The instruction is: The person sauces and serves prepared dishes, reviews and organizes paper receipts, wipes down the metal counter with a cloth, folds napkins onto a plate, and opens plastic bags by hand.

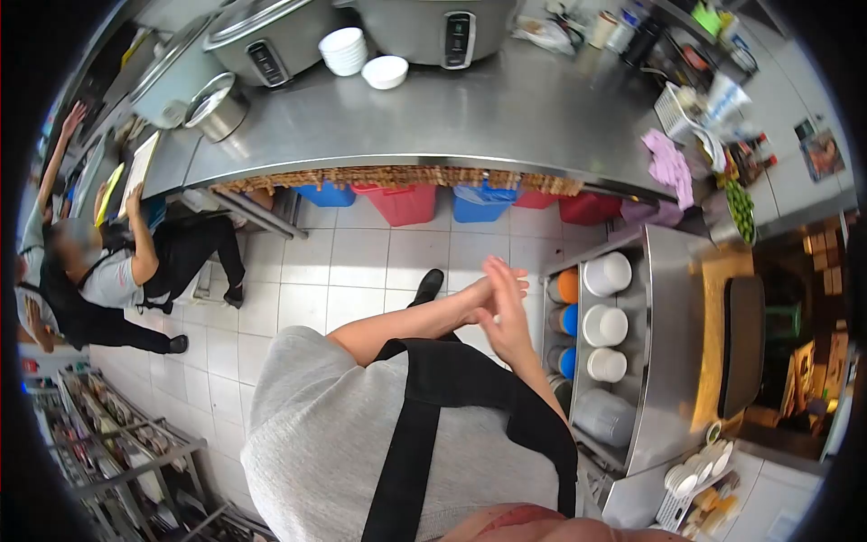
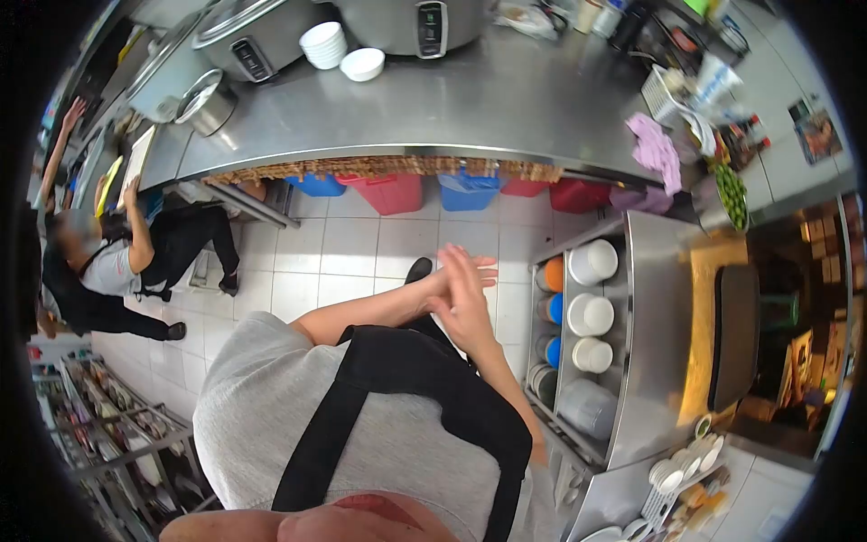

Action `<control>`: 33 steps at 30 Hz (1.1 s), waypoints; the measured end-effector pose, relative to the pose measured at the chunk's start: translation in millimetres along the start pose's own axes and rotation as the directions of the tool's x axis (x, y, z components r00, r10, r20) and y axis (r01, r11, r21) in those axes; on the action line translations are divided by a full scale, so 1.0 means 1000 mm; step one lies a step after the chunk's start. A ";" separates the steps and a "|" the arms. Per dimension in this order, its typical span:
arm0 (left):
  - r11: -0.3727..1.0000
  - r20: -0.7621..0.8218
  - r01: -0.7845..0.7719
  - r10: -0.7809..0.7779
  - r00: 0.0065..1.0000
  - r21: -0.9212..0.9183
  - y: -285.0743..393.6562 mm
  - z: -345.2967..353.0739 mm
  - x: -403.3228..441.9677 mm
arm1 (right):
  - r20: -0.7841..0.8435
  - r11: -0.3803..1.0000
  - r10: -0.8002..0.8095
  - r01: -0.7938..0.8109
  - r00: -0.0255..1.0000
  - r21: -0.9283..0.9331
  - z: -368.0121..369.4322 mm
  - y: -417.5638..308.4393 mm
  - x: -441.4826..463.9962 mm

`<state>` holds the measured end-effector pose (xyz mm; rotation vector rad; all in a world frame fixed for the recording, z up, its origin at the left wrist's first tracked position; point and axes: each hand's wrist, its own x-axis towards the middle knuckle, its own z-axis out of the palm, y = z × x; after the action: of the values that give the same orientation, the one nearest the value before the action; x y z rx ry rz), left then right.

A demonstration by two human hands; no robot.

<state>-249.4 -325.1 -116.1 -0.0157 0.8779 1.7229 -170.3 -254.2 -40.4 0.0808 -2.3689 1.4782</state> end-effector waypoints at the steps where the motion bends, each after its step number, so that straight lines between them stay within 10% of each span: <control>1: 1.000 -0.012 -0.027 0.027 1.000 -0.010 0.006 -0.008 0.002 | 0.116 0.963 -0.150 0.172 0.982 -0.209 0.012 0.009 0.014; 3: 0.960 0.339 0.007 0.091 0.936 -0.278 0.017 -0.030 0.007 | 0.271 0.852 -0.284 0.372 0.920 -0.369 0.030 0.039 0.036; 5: 0.989 0.083 -0.080 0.091 0.992 -0.126 0.064 -0.015 -0.024 | 0.141 0.896 -0.168 0.211 0.976 -0.392 0.020 0.094 0.055; 8: 0.983 0.349 -0.060 0.119 0.929 -0.173 0.147 -0.038 -0.051 | -0.140 0.891 0.017 -0.079 0.990 -0.448 0.004 0.157 0.083; 11: 0.842 0.174 -0.486 0.456 0.873 0.234 0.227 -0.079 -0.053 | -0.253 0.910 0.057 -0.155 0.966 -0.385 -0.005 0.172 0.105; 14: 0.489 -0.213 -0.360 0.780 0.589 0.795 0.288 -0.172 -0.010 | -0.372 0.897 0.093 -0.240 0.924 -0.372 -0.003 0.156 0.130; 21: 0.248 -0.207 -0.154 0.947 0.244 0.956 0.360 -0.269 0.038 | -0.508 0.851 0.010 -0.274 0.861 -0.448 -0.036 0.145 0.208; 25: 0.299 -0.240 -0.351 0.950 0.201 0.887 0.339 -0.220 0.030 | -0.527 0.680 -0.051 -0.358 0.848 -0.640 -0.103 0.154 0.223; 27: 0.322 -0.230 -0.340 0.931 0.284 0.884 0.319 -0.208 0.032 | -0.537 0.820 0.489 -0.573 0.687 0.014 -0.158 0.196 0.217; 30: 0.366 -0.208 -0.361 0.889 0.407 0.858 0.307 -0.180 0.031 | -0.505 0.650 0.742 -0.659 0.441 0.379 -0.206 0.197 0.222; 32: 0.342 -0.166 -0.344 0.877 0.451 0.874 0.306 -0.167 0.032 | -0.509 0.557 0.411 -0.650 0.756 -0.516 -0.234 0.220 0.223; 33: 0.345 -0.172 -0.340 0.877 0.448 0.875 0.308 -0.164 0.035 | -0.503 0.559 0.414 -0.648 0.759 -0.518 -0.248 0.229 0.229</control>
<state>-588.0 -410.3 -83.2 0.4104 2.4028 1.9631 -372.6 98.6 -65.9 -1.0935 -2.5759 0.6133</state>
